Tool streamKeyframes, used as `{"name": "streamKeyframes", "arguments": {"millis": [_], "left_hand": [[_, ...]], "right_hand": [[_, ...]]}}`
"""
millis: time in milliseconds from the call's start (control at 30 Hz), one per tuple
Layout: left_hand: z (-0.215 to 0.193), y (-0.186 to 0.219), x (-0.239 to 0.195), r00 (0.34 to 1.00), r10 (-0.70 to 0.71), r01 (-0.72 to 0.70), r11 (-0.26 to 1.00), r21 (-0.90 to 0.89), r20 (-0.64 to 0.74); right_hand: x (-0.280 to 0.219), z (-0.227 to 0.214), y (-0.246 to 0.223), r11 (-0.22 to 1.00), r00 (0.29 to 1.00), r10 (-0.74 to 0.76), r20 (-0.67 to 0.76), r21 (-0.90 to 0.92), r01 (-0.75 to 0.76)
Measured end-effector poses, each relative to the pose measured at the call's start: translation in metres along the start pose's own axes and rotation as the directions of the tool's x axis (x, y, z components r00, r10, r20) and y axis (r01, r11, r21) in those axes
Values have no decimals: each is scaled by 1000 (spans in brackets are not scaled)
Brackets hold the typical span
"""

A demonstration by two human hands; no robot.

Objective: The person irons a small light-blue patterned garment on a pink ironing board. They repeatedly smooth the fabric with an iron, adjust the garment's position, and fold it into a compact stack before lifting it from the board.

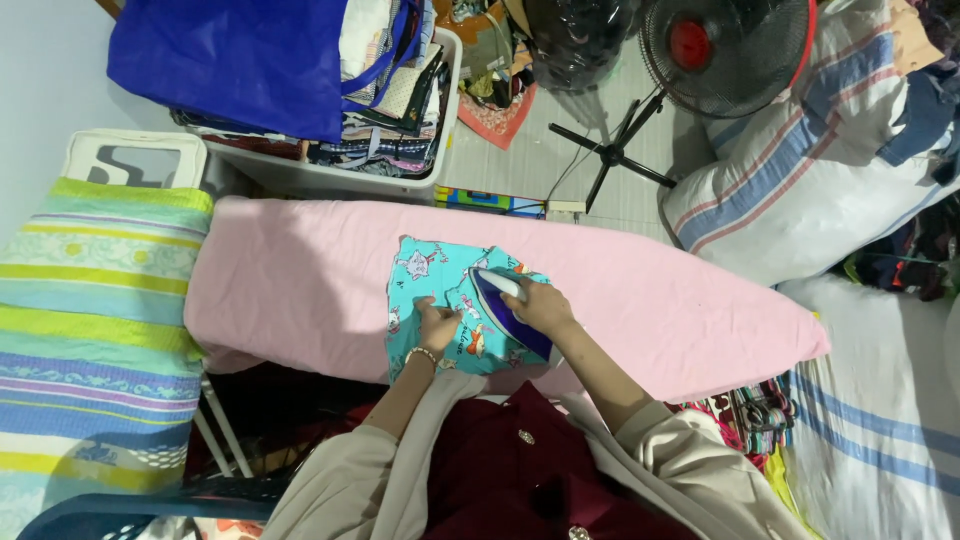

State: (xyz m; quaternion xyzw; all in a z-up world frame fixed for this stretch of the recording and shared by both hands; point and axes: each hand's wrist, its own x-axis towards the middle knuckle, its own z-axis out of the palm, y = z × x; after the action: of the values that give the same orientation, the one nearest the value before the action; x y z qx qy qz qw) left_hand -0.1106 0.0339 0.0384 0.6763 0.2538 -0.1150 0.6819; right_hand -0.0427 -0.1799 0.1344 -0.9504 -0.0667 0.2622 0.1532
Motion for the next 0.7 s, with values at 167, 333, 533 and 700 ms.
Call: {"name": "streamKeyframes", "arguments": {"millis": [167, 333, 533, 700], "left_hand": [[1, -10, 6, 1000, 3, -3, 998, 68, 0], [2, -17, 11, 1000, 22, -23, 993, 117, 15], [12, -13, 8, 998, 56, -63, 972, 227, 35], [13, -3, -1, 998, 60, -64, 964, 258, 26]], "right_hand": [[0, 1, 5, 994, 1000, 10, -19, 104, -8], [-16, -18, 39, 970, 998, 36, -51, 240, -22], [-34, -47, 134, 904, 942, 295, -158, 365, -222], [-30, -34, 235, 842, 837, 484, -255, 395, -367]]}}
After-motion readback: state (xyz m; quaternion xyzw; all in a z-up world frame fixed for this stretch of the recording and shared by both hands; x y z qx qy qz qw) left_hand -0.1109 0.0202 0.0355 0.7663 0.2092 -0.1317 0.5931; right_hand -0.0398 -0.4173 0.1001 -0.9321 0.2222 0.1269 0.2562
